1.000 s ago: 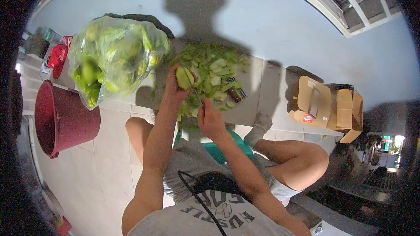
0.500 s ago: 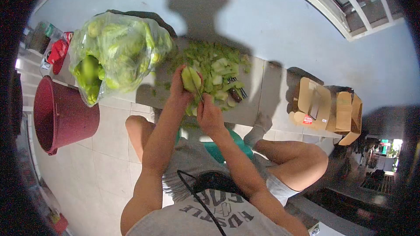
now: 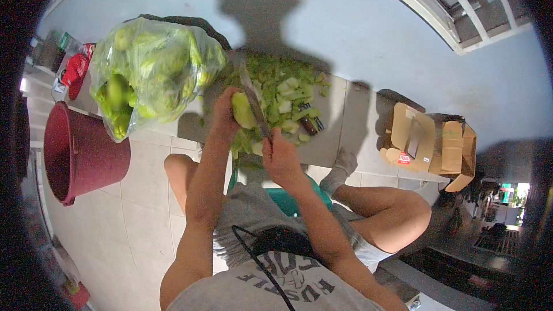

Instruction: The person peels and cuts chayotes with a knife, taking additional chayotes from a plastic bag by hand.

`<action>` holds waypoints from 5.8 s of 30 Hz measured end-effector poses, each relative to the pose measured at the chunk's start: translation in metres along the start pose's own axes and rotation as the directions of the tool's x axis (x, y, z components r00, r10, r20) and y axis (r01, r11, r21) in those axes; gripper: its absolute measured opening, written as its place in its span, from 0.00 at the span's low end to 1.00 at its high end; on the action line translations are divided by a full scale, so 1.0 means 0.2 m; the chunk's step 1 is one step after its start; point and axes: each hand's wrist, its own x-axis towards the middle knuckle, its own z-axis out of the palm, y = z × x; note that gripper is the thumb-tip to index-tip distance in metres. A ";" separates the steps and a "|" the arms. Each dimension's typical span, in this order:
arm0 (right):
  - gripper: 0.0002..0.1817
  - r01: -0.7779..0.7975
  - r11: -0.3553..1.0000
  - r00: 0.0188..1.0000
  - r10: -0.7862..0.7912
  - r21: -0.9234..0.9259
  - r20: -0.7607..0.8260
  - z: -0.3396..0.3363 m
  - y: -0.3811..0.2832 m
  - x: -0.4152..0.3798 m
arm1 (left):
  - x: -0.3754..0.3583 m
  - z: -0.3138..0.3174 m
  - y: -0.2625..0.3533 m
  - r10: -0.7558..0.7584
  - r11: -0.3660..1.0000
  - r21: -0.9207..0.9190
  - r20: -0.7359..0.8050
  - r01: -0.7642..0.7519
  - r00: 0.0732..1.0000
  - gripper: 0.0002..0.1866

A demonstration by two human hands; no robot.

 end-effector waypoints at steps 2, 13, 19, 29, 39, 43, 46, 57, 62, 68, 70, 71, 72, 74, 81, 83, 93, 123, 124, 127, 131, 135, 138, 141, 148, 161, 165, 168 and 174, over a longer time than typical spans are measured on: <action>0.10 0.043 0.997 0.997 -0.047 -0.068 -0.064 0.04 0.01 0.00 | 0.03 -0.02 -0.08 0.016 0.999 -0.036 0.010 -0.016 1.000 0.07; 0.13 0.022 1.000 1.000 -0.022 0.003 0.014 0.07 0.11 0.04 | -0.01 0.02 -0.14 0.052 0.996 -0.070 -0.005 -0.052 0.999 0.07; 0.17 -0.010 0.998 0.999 0.007 -0.056 -0.050 0.14 0.19 0.03 | -0.20 0.11 -0.17 0.248 0.965 0.028 0.203 -0.259 0.947 0.10; 0.19 -0.127 0.982 0.979 0.103 0.137 0.175 -0.12 0.16 0.10 | -0.08 -0.03 -0.12 0.081 0.987 0.089 0.424 -0.131 0.902 0.19; 0.10 -0.048 0.993 0.995 0.038 0.109 0.088 -0.02 0.27 0.06 | -0.18 0.04 -0.05 0.063 0.924 0.328 0.375 -0.196 0.925 0.22; 0.10 -0.032 0.985 0.998 0.039 0.170 -0.043 0.11 0.34 0.05 | -0.15 0.06 -0.11 0.115 0.979 0.123 0.336 -0.165 0.935 0.21; 0.11 -0.249 0.947 0.949 0.195 0.204 0.249 -0.05 0.18 0.09 | -0.16 0.03 -0.03 0.050 0.936 0.306 0.367 -0.171 0.929 0.22; 0.18 -0.194 0.968 0.962 0.155 0.161 0.223 0.09 0.23 0.09 | -0.18 0.07 -0.13 0.135 0.969 0.163 0.265 -0.183 0.955 0.30; 0.12 -0.209 0.964 0.954 0.163 0.167 0.251 0.05 0.16 0.12 | -0.14 0.05 -0.13 0.104 0.970 0.175 0.334 -0.170 0.937 0.32; 0.13 -0.346 0.881 0.906 0.224 0.324 0.359 0.01 0.14 0.12 | -0.06 -0.02 -0.16 0.084 0.996 -0.039 0.456 -0.075 0.886 0.31; 0.13 -0.437 0.868 0.833 0.291 0.237 0.471 -0.05 0.11 0.14 | -0.02 -0.05 -0.17 0.062 0.998 -0.029 0.524 -0.055 0.850 0.31; 0.13 -0.432 0.871 0.834 0.289 0.232 0.469 -0.04 0.14 0.14 | 0.00 -0.06 -0.16 0.028 1.000 -0.012 0.495 -0.025 0.868 0.32; 0.12 -0.363 0.910 0.859 0.244 0.200 0.450 -0.01 0.19 0.13 | 0.01 -0.07 -0.16 -0.008 1.000 0.005 0.462 0.007 0.887 0.32; 0.12 -0.294 0.941 0.879 0.197 0.168 0.435 0.03 0.24 0.12 | 0.00 -0.06 -0.17 0.007 0.998 0.050 0.418 -0.031 0.909 0.32; 0.20 -0.212 0.948 0.937 0.129 0.237 0.324 0.17 0.33 0.10 | 0.03 -0.07 -0.17 0.022 1.000 0.002 0.405 -0.024 0.914 0.31; 0.20 -0.302 0.911 0.912 0.190 0.280 0.363 0.14 0.31 0.16 | 0.03 -0.01 -0.16 0.095 0.995 -0.041 0.364 -0.085 0.927 0.30; 0.10 -0.561 0.794 0.716 0.323 0.235 0.618 -0.08 0.27 0.63 | 0.36 -0.05 -0.23 0.039 0.845 -0.512 0.348 0.155 0.937 0.35; 0.14 -0.235 0.937 0.970 0.211 0.257 0.120 -0.03 0.38 0.07 | -0.02 -0.05 -0.02 0.056 0.993 -0.122 0.530 0.010 0.846 0.34; 0.15 -0.187 0.954 0.982 0.173 0.235 0.079 -0.01 0.37 0.07 | -0.01 -0.05 -0.02 0.062 0.992 -0.129 0.528 0.008 0.847 0.34; 0.16 -0.250 0.923 0.965 0.213 0.293 0.154 0.00 0.34 0.04 | 0.01 -0.06 -0.02 0.147 0.984 -0.153 0.428 -0.089 0.892 0.32; 0.17 -0.250 0.928 0.961 0.203 0.277 0.190 -0.01 0.31 0.04 | -0.01 -0.06 0.00 0.094 0.995 -0.046 0.314 -0.084 0.945 0.30; 0.17 -0.281 0.907 0.948 0.212 0.314 0.236 -0.02 0.27 0.03 | -0.02 -0.06 0.01 0.104 0.994 -0.072 0.293 -0.086 0.951 0.30; 0.16 -0.263 0.918 0.954 0.201 0.297 0.222 -0.01 0.28 0.02 | 0.01 -0.06 -0.01 0.098 0.992 -0.104 0.296 -0.070 0.950 0.30; 0.17 -0.300 0.906 0.945 0.241 0.298 0.219 0.00 0.28 0.04 | 0.01 -0.05 -0.10 0.062 0.993 -0.117 0.337 -0.024 0.939 0.28; 0.14 -0.368 0.854 0.926 0.302 0.368 0.226 0.04 0.24 0.12 | -0.10 0.03 -0.16 0.040 0.994 -0.110 0.319 -0.005 0.947 0.26; 0.12 -0.081 0.965 0.993 0.099 0.250 -0.063 0.07 0.26 0.14 | -0.07 0.02 -0.13 0.223 0.956 -0.249 0.264 -0.157 0.939 0.29; 0.06 0.222 0.905 0.966 -0.254 -0.362 -0.044 0.10 0.23 0.04 | 0.01 -0.03 -0.10 0.408 0.889 -0.297 0.161 -0.350 0.899 0.29; 0.05 0.218 0.879 0.973 -0.227 -0.425 0.029 0.16 0.16 -0.01 | 0.07 -0.08 -0.12 0.454 0.861 -0.296 0.085 -0.413 0.887 0.29; 0.06 0.229 0.908 0.973 -0.218 -0.352 0.071 0.14 0.11 -0.03 | 0.07 -0.11 -0.12 0.566 0.773 -0.362 0.022 -0.521 0.824 0.25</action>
